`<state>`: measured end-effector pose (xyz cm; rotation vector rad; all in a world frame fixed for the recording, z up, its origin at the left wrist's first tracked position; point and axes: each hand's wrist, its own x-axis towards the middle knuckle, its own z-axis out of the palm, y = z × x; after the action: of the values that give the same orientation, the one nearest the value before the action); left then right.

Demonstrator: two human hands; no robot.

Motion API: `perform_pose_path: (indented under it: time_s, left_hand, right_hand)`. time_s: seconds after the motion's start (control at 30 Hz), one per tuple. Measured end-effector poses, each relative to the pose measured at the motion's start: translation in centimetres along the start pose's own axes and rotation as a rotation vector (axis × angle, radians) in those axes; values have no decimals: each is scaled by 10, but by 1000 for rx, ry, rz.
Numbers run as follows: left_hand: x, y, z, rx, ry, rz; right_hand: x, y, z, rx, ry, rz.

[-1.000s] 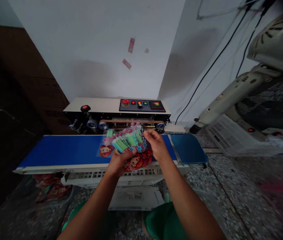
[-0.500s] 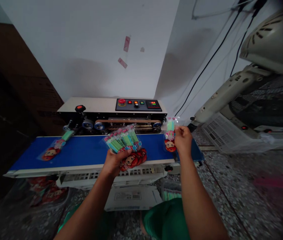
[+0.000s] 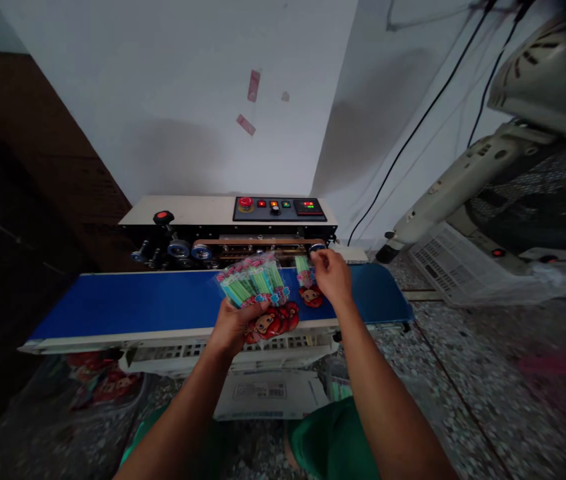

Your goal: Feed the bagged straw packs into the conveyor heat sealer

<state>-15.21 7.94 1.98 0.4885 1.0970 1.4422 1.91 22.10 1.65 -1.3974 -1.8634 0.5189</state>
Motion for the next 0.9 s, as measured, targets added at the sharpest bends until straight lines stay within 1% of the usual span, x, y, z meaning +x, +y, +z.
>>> perform_pose_path:
  time_s: [0.03,0.07,0.1,0.13,0.17,0.2,0.23,0.3,0.4,0.5,0.6,0.67,0.73,0.83,0.9]
  left_hand:
    - [0,2,1,-20,-11,29]
    - [-1,4,3,-45,-22,65]
    - [-1,5,4,-68,-28,102]
    - [-1,7,5,-84,-28,132]
    - [-2,8,5,-92,-22,150]
    - [-2,8,5,-93,-14,153]
    - [-2,8,5,-89,-9,145]
    - [-1,7,4,-82,-15,114]
    - [0,5,4,-89,-23,88]
    - [1,5,5,-117,-8,121]
    - [1,7,6,-126,18,157]
    - [1,8,6,-121,37,171]
    - [1,8,6,-104,29,180]
    - [0,6,4,-54,-15,168]
    - [0,4,4,-32,-30,148]
  right_hand:
    - [-5,-10,0,146,-108,-52]
    - [-10,-20,0,285,-247,-93]
    - [-16,-29,1,397,-383,-122]
    - [-20,-36,2,471,-488,-140]
    - [-24,-42,3,507,-553,-151]
    - [-26,-46,5,521,-577,-155]
    - [-28,-49,6,531,-576,-152]
    - [-29,-51,10,583,-530,-115]
    - [-28,-51,16,717,-458,-10]
    - [-29,-52,21,837,-382,85]
    - [-30,-53,23,953,-304,140]
    - [-29,-53,21,1004,-306,155]
    - [-29,-54,19,997,-366,143]
    - [-29,-54,16,873,-463,57]
    - [-29,-54,15,818,-460,37]
